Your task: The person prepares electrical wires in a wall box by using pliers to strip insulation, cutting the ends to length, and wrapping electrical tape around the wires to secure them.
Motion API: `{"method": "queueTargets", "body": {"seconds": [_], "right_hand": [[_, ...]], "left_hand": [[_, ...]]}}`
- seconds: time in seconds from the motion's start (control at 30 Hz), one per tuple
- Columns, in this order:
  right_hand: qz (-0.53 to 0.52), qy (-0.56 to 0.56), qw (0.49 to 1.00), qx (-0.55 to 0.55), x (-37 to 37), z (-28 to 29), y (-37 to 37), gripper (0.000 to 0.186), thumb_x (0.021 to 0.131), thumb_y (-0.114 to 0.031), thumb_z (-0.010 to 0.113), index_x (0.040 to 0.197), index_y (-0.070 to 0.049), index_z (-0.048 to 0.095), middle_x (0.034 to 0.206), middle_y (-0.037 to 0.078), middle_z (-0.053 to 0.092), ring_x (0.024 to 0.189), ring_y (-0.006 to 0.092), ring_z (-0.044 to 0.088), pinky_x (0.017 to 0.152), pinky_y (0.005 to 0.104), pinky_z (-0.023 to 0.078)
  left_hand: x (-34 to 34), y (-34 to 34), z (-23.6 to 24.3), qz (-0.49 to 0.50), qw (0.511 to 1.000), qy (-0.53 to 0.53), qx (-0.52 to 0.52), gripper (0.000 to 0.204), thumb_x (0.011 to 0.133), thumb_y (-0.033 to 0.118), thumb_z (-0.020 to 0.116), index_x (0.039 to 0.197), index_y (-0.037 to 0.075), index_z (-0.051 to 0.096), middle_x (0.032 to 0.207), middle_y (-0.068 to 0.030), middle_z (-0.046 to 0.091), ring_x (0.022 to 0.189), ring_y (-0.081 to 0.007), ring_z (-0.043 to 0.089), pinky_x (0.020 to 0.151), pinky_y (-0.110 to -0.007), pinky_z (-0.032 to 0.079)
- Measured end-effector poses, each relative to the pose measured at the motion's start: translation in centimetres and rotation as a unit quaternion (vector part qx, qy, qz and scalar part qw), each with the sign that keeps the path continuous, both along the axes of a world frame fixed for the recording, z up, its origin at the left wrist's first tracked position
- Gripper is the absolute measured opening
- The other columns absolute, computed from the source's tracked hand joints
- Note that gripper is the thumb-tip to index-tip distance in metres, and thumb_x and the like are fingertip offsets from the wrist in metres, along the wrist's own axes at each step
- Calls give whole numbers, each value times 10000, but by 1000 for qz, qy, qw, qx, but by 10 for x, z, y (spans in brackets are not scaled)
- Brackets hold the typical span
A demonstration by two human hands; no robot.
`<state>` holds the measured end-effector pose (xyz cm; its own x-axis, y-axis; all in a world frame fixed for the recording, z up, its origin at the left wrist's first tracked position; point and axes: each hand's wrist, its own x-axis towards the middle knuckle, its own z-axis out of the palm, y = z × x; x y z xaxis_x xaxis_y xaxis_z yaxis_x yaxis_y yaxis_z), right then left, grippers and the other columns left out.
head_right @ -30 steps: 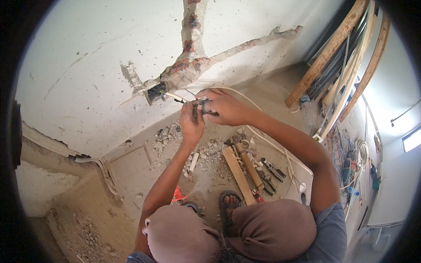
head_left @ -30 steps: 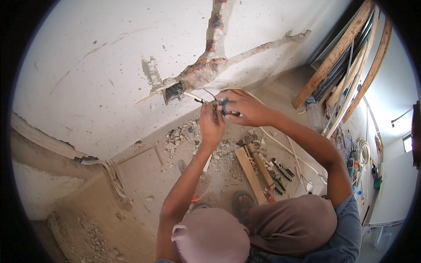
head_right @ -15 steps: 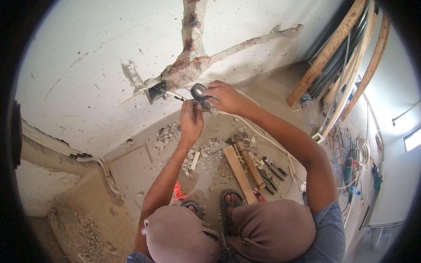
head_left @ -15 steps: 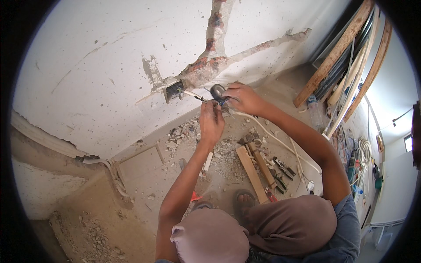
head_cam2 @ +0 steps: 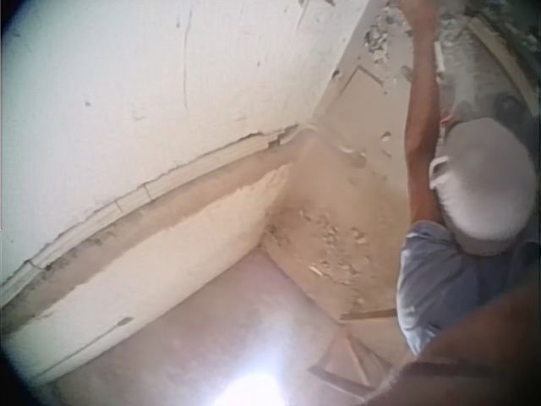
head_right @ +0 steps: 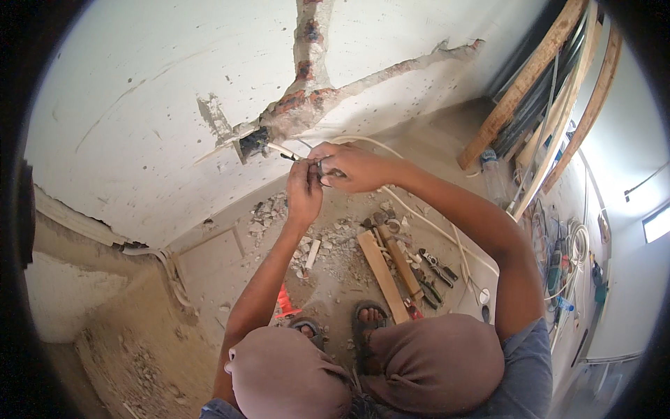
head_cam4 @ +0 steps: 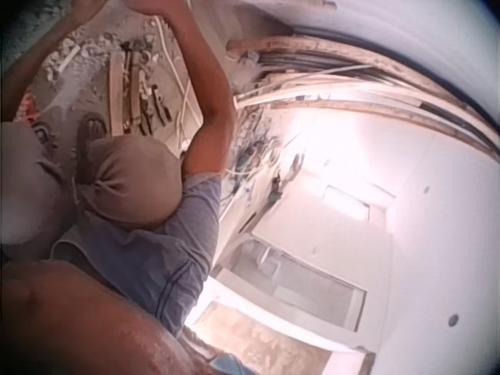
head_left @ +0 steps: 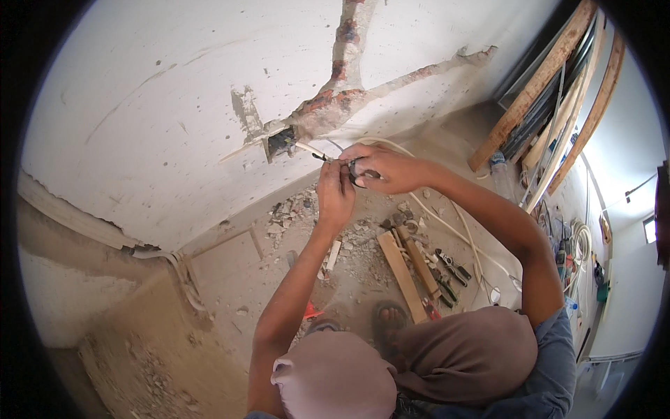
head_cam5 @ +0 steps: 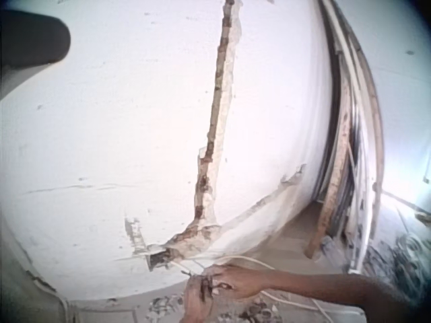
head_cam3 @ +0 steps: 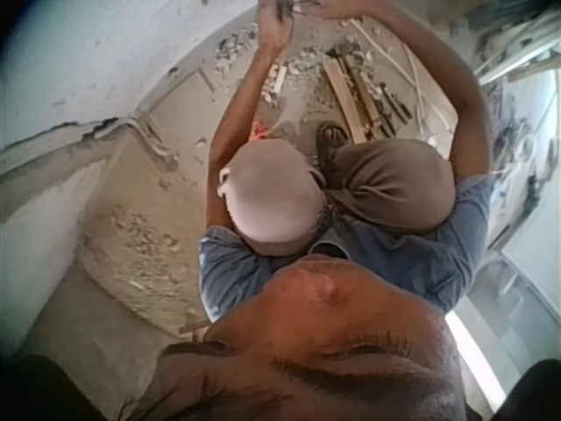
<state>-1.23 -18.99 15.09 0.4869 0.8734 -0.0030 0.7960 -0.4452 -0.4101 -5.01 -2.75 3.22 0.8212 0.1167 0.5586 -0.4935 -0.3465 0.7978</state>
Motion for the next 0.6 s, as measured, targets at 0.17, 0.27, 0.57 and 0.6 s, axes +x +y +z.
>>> {"method": "queueTargets", "body": {"seconds": [0.17,0.27,0.57,0.6], "right_hand": [[-135,168,972,94,15,-14,0,460,1065,-357,488,1174,63,641,1253,158,596,1126,235,588,965,364,481],[-263,247,925,115,17,-17,9,527,1078,-414,433,1217,51,637,1202,150,640,1128,213,586,967,352,481],[-184,179,946,199,32,-50,-18,364,969,-145,491,1267,-16,654,1223,149,662,1092,264,635,969,372,492],[-176,143,956,188,30,-46,-17,368,933,-106,531,1272,-35,656,1195,158,665,1067,284,645,959,381,498]], "left_hand": [[-7,-5,7,-7,999,27,15,226,890,-51,514,1103,-70,588,951,-250,558,869,-434,590,746,-482,485],[-11,-2,1,-2,999,38,-5,211,928,-5,537,1122,-70,588,934,-203,552,838,-343,600,698,-415,513],[-20,-13,-5,25,992,29,-123,218,934,93,704,1050,-13,552,1086,-107,493,971,-191,575,719,-304,595],[-18,-12,-2,45,993,24,-106,233,925,103,720,1029,-9,543,1109,-112,480,990,-189,566,721,-305,595]]}}
